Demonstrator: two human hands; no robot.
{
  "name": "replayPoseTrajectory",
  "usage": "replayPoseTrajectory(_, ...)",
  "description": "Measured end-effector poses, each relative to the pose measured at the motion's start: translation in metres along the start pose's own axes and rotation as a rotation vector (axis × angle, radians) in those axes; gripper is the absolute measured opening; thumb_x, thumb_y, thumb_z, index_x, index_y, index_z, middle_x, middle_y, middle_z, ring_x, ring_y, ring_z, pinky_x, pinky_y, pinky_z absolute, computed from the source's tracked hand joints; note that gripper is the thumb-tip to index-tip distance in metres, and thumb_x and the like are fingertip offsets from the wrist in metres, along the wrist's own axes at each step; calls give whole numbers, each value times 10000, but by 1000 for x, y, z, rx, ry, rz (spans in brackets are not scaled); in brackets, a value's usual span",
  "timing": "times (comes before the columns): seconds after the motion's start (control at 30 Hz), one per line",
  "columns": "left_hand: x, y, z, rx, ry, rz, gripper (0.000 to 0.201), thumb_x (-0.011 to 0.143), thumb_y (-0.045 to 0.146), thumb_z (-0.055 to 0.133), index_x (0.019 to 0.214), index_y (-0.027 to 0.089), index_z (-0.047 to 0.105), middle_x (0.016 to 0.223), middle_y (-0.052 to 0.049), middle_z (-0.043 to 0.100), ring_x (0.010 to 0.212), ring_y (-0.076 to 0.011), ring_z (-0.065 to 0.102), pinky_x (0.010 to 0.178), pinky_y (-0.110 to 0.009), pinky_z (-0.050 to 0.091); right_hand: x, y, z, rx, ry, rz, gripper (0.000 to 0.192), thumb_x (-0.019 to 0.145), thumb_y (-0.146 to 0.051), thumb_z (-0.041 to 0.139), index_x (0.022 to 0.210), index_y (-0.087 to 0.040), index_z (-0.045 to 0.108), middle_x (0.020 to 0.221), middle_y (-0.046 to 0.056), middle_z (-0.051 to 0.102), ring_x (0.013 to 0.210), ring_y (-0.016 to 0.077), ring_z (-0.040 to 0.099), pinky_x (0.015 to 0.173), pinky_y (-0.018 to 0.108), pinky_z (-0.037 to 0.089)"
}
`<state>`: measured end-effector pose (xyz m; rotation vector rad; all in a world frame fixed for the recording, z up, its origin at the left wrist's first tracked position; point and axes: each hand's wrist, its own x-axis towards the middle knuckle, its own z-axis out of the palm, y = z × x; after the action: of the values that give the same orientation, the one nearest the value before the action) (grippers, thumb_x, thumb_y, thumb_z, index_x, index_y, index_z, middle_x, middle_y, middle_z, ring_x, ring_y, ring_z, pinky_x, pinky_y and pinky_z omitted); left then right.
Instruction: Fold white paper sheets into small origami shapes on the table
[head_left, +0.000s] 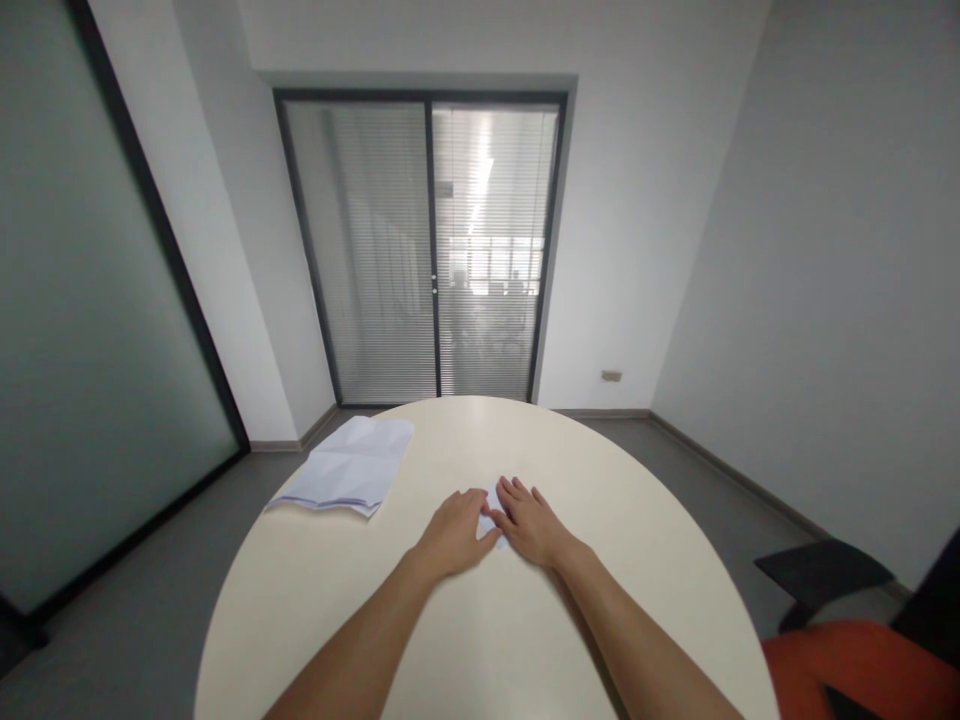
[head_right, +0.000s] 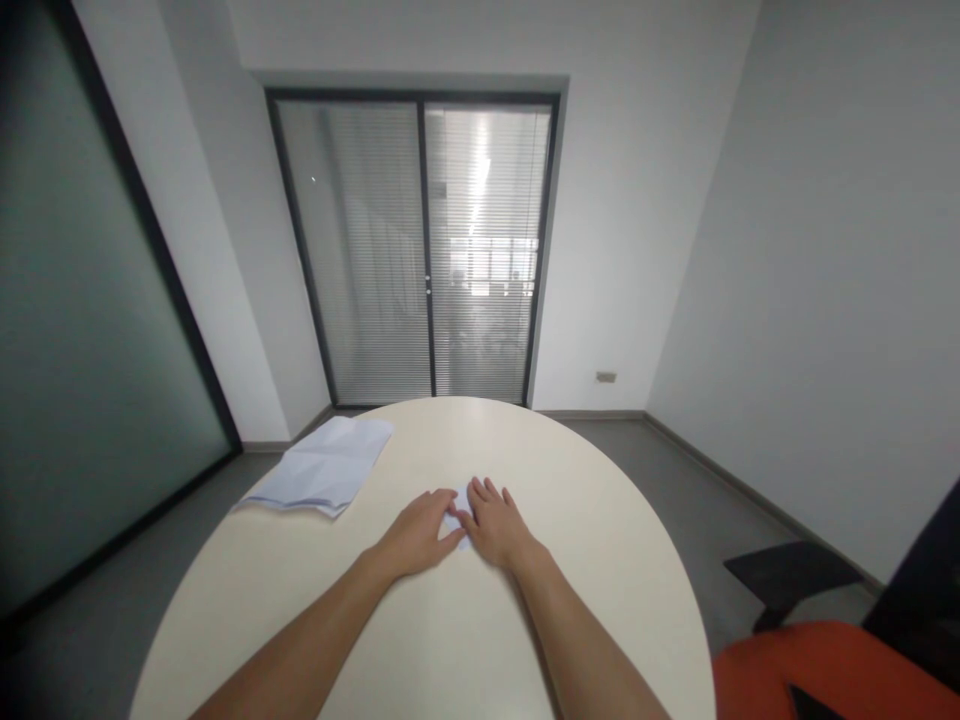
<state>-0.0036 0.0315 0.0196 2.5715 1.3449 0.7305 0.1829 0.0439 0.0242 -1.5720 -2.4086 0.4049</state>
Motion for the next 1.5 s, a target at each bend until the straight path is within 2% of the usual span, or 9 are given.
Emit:
replayPoseTrajectory(0.3, -1, 4, -6, -18, -26, -19, 312, 827, 408, 631, 1054, 223, 525, 1048, -56, 639, 979, -233, 599, 912, -354, 431, 2, 7, -2, -84, 76, 152, 587, 986, -401, 380, 1488, -98, 391, 1577, 158, 327, 1482, 349, 209, 1180, 576, 176)
replayPoseTrajectory(0.47, -1, 3, -4, -30, -20, -16, 365, 805, 440, 660, 1069, 224, 530, 1044, -52, 644, 967, -239, 607, 904, -361, 446, 4, 5, -5, -49, 175, -5, 509, 996, -313, 336, 1470, -149, 424, 1567, 113, 369, 1488, 270, 225, 1194, 512, 192)
replayPoseTrajectory(0.6, -2, 1, -2, -54, -23, -1, 430, 820, 448, 642, 1164, 219, 524, 1120, -73, 643, 1043, -253, 602, 946, -374, 447, 2, 0, -4, 11, 79, -77, 558, 1018, -413, 279, 1509, -162, 365, 1587, 101, 329, 1488, 258, 227, 1198, 510, 183)
replayPoseTrajectory(0.73, -2, -2, 0, -65, -15, 1, 510, 824, 461, 635, 1243, 200, 504, 1180, -92, 637, 1088, -260, 595, 980, -383, 442, 0, -1, -4, -30, 16, 46, 590, 1001, -470, 318, 1511, -177, 369, 1605, 103, 281, 1491, 318, 195, 1182, 566, 161)
replayPoseTrajectory(0.9, -2, -3, 3, -43, -21, -3, 543, 840, 481, 621, 1278, 181, 508, 1277, -113, 612, 1158, -271, 573, 1031, -390, 421, 1, 5, -8, -75, 110, 182, 519, 992, -406, 380, 1465, -203, 449, 1573, 112, 358, 1473, 324, 246, 1174, 553, 180)
replayPoseTrajectory(1.07, 0, -6, 7, 39, 15, -72, 533, 884, 482, 570, 1304, 159, 508, 1323, -137, 591, 1217, -289, 546, 1079, -426, 386, 2, 5, -9, 30, 268, -29, 483, 1015, -373, 318, 1393, -185, 551, 1488, 127, 484, 1396, 261, 401, 1168, 472, 268)
replayPoseTrajectory(1.2, 1, -11, 10, 96, 64, -120, 440, 908, 436, 530, 1244, 152, 547, 1270, -148, 619, 1187, -293, 565, 1054, -432, 408, 1, 2, -5, 100, 113, -239, 476, 1016, -423, 320, 1371, -247, 584, 1493, 87, 487, 1407, 270, 388, 1169, 504, 271)
replayPoseTrajectory(1.37, 0, -15, 10, 90, 60, -84, 403, 902, 327, 509, 1259, 145, 556, 1337, -159, 589, 1273, -277, 514, 1109, -420, 371, -1, 3, -5, 86, -20, -160, 521, 994, -513, 361, 1451, -294, 482, 1583, 61, 338, 1481, 317, 234, 1182, 578, 167)
replayPoseTrajectory(1.5, -1, -17, 8, 92, 7, -51, 442, 888, 287, 508, 1304, 142, 550, 1400, -139, 555, 1326, -269, 464, 1158, -424, 322, -4, 4, -9, 71, -19, -199, 604, 927, -528, 499, 1469, -264, 459, 1572, 80, 348, 1482, 315, 234, 1205, 536, 120)
